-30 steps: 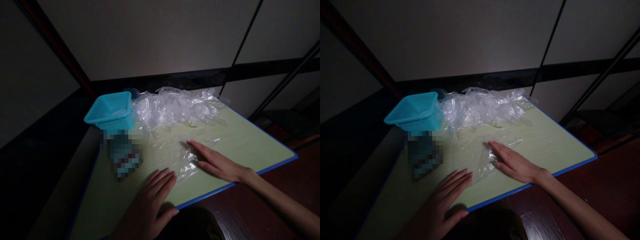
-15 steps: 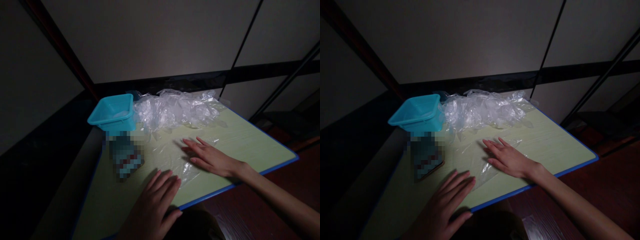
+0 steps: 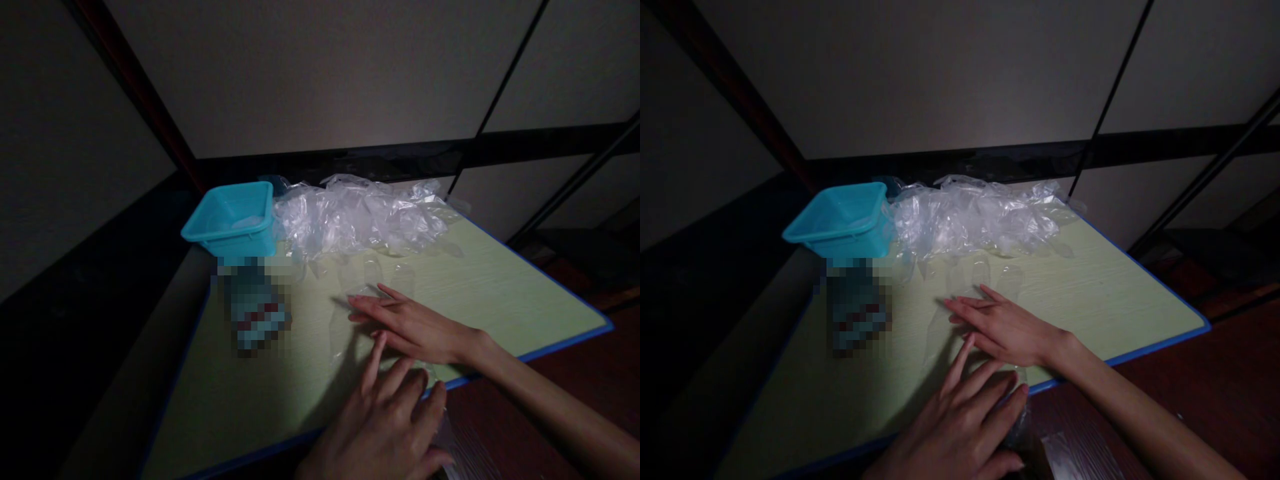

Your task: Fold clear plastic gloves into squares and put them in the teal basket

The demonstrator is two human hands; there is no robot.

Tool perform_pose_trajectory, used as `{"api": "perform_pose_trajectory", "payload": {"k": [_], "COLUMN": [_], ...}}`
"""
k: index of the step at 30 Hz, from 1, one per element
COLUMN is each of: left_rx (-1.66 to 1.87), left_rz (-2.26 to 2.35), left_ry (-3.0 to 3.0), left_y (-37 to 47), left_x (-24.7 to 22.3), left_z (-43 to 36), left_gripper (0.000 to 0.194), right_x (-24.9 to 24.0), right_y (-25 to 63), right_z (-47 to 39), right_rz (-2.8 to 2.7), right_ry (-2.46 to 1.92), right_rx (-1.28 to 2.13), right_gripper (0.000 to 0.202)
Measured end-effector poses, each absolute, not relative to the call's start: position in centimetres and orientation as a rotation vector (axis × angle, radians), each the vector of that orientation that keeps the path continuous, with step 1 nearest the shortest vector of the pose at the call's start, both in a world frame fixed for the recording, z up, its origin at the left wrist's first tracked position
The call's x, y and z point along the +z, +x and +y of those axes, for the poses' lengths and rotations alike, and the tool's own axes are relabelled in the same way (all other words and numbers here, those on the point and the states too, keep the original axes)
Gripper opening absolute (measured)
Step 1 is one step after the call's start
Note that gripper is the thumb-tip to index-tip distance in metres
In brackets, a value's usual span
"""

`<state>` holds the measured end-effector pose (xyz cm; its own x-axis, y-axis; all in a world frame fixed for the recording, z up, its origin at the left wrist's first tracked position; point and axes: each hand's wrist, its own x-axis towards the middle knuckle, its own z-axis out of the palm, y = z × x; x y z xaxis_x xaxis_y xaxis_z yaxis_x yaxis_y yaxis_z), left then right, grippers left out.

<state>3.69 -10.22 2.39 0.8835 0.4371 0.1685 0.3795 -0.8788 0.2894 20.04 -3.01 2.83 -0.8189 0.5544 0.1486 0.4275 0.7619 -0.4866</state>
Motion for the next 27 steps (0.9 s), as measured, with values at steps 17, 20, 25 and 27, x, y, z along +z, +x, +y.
{"api": "perform_pose_trajectory", "payload": {"k": [17, 20, 25, 27], "left_rx": [0.592, 0.545, 0.537, 0.58], "left_rz": [0.937, 0.904, 0.802, 0.846], "left_ry": [2.635, 2.629, 2.537, 2.442], "left_y": [-4.5, -3.5, -2.7, -2.6], "left_x": [1.6, 2.4, 3.1, 2.8], "left_z": [-8.5, -9.1, -9.4, -9.1], "left_gripper": [0.037, 0.036, 0.032, 0.032], "right_x": [2.2, 2.4, 2.7, 2.7], "right_y": [25.1, 24.3, 22.8, 22.4], "right_z": [-5.7, -5.7, -5.1, -5.0], "right_rz": [-2.235, -2.228, -2.258, -2.234], "right_ry": [-1.105, -1.071, -0.957, -0.925], "right_rx": [0.827, 0.845, 0.979, 1.021], "right_gripper": [0.041, 0.04, 0.037, 0.035]}}
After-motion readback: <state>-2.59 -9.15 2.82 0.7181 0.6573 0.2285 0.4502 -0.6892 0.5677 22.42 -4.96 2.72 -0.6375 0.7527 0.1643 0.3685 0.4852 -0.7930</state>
